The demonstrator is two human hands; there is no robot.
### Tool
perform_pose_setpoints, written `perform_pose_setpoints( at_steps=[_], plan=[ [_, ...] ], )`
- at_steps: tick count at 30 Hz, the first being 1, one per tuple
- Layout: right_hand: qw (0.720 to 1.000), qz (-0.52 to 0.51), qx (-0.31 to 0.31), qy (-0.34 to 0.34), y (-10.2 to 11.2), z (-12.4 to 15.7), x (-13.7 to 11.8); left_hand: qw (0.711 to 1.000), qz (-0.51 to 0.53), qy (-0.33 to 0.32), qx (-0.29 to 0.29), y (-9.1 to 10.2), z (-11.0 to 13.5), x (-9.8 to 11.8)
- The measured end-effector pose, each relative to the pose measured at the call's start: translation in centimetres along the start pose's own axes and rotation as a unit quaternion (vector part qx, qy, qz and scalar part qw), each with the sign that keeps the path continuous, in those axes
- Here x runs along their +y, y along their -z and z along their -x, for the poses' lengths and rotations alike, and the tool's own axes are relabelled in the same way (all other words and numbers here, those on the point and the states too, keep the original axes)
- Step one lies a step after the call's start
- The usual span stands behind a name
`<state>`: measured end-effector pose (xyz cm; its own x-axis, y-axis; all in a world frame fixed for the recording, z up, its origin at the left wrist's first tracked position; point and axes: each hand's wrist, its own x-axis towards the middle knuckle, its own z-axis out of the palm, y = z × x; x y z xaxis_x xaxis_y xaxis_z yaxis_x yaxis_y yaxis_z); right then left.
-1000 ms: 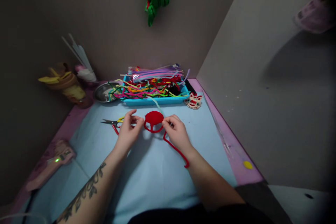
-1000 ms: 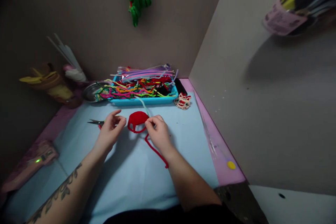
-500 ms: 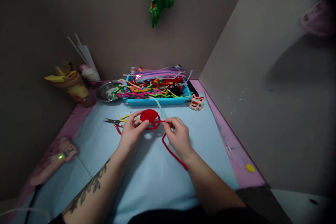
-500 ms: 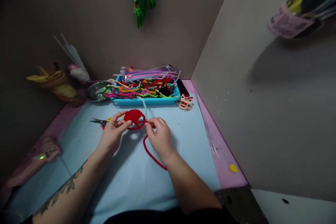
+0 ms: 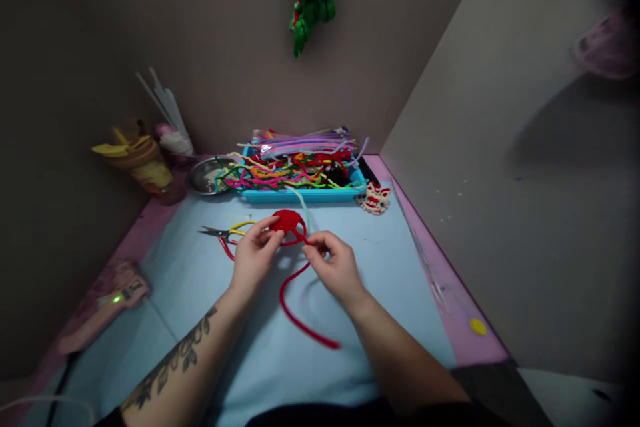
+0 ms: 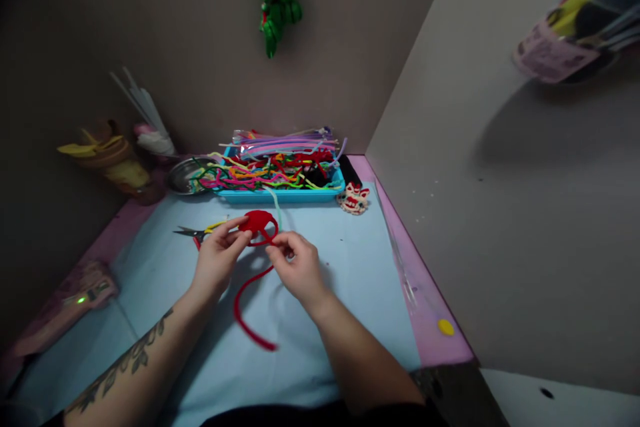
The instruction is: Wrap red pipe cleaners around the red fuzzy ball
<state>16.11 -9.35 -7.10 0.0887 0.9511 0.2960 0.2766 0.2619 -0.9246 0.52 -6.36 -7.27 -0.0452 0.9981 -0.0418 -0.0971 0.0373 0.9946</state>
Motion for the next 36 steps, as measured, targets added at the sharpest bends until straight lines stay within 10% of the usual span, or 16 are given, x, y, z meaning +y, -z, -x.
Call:
perform_pose_setpoints(
  at_steps=[11, 22, 36],
  plan=[
    [0.965, 0.172, -0.041, 0.192, -1.5, 1.2, 0.7, 0.998, -0.020, -0.011, -0.062, -0.3, 0.2, -0.5],
    [0.914, 0.349, -0.035, 0.205, -2.1, 1.0, 0.9, 0.992, -0.064, -0.046, -0.097, -0.7, 0.7, -1.0],
    [0.959, 0.210, -0.037, 0.187, -0.8, 0.8, 0.4, 0.998, 0.003, 0.010, -0.065, -1.0, 0.9, -0.8]
  ],
)
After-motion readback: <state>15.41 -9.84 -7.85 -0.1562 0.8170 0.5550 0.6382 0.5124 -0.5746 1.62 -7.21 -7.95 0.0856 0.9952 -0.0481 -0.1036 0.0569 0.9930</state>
